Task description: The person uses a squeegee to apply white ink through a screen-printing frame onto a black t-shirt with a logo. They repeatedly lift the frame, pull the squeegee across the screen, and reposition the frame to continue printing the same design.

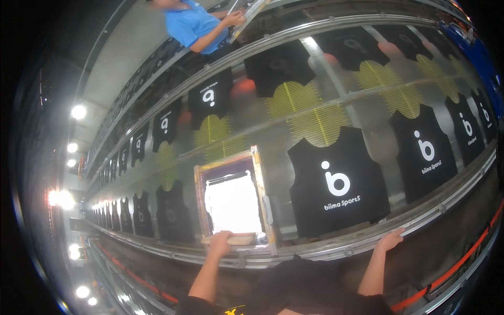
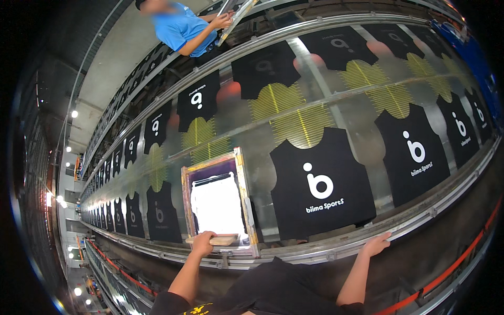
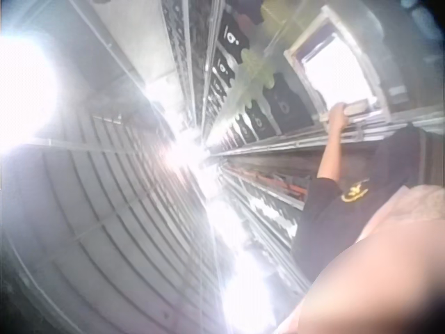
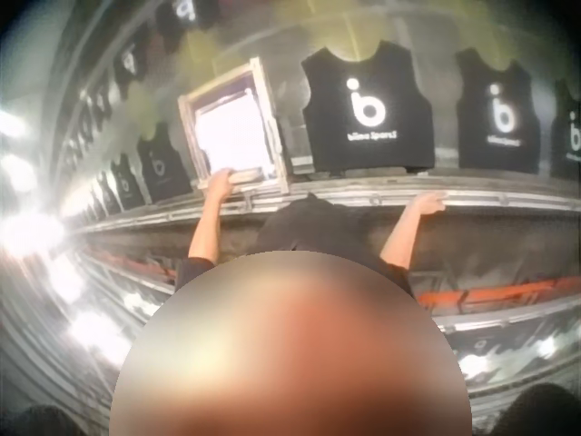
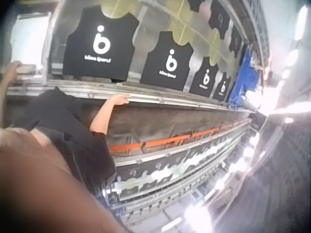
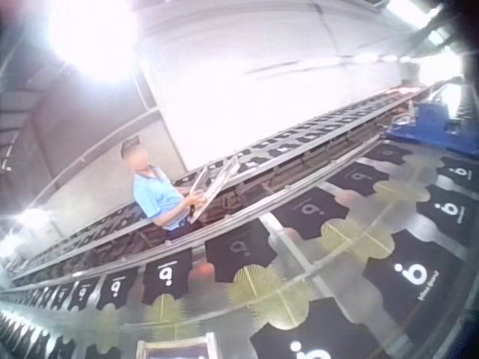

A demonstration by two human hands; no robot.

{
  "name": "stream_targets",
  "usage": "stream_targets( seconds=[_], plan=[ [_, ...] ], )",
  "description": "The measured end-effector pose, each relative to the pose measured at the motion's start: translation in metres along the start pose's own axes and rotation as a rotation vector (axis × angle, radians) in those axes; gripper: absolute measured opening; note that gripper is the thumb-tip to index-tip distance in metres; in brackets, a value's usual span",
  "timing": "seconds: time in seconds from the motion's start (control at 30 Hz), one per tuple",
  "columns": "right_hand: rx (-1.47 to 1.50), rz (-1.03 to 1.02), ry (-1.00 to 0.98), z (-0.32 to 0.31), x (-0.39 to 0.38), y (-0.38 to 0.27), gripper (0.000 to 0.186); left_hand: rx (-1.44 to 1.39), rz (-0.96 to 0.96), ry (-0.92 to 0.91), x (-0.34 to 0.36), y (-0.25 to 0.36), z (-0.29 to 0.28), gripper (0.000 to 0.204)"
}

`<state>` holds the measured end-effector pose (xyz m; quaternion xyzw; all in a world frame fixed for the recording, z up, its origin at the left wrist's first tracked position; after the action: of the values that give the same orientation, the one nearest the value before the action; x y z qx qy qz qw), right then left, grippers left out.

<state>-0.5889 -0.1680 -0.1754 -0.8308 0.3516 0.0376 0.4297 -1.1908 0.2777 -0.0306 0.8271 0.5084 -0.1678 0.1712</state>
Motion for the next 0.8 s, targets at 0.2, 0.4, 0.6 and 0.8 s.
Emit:
stream_targets(
  seconds=[0.2,0.4,0.6,0.8],
  plan=[
    [0.033,0.005,0.0,0.0,-0.001,0.001,0.094,0.009,0.007,0.03,-0.001,0.009,-0.007,0.041],
    [0.042,-0.017,-0.018,0.004,-0.004,0.001,0.093,-0.007,0.015,0.05,-0.007,0.0,-0.003,0.042],
    [0.048,-0.012,-0.009,0.0,-0.005,-0.004,0.088,-0.027,-0.023,0.017,-0.008,0.0,0.002,0.041],
    [0.032,-0.011,-0.032,0.0,-0.004,-0.002,0.093,-0.021,0.048,0.098,-0.009,-0.007,0.011,0.041]
  ],
)
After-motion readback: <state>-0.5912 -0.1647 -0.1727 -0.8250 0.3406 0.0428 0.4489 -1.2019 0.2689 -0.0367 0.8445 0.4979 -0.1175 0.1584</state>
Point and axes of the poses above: each hand's wrist, its own x-axis towards the middle knuckle, its own z-axis out of the palm, y = z × x, the point moved 7 cm from there along x, towards the middle knuckle, and after that the axes turned 4 degrees about z, right-handed, at the moved point
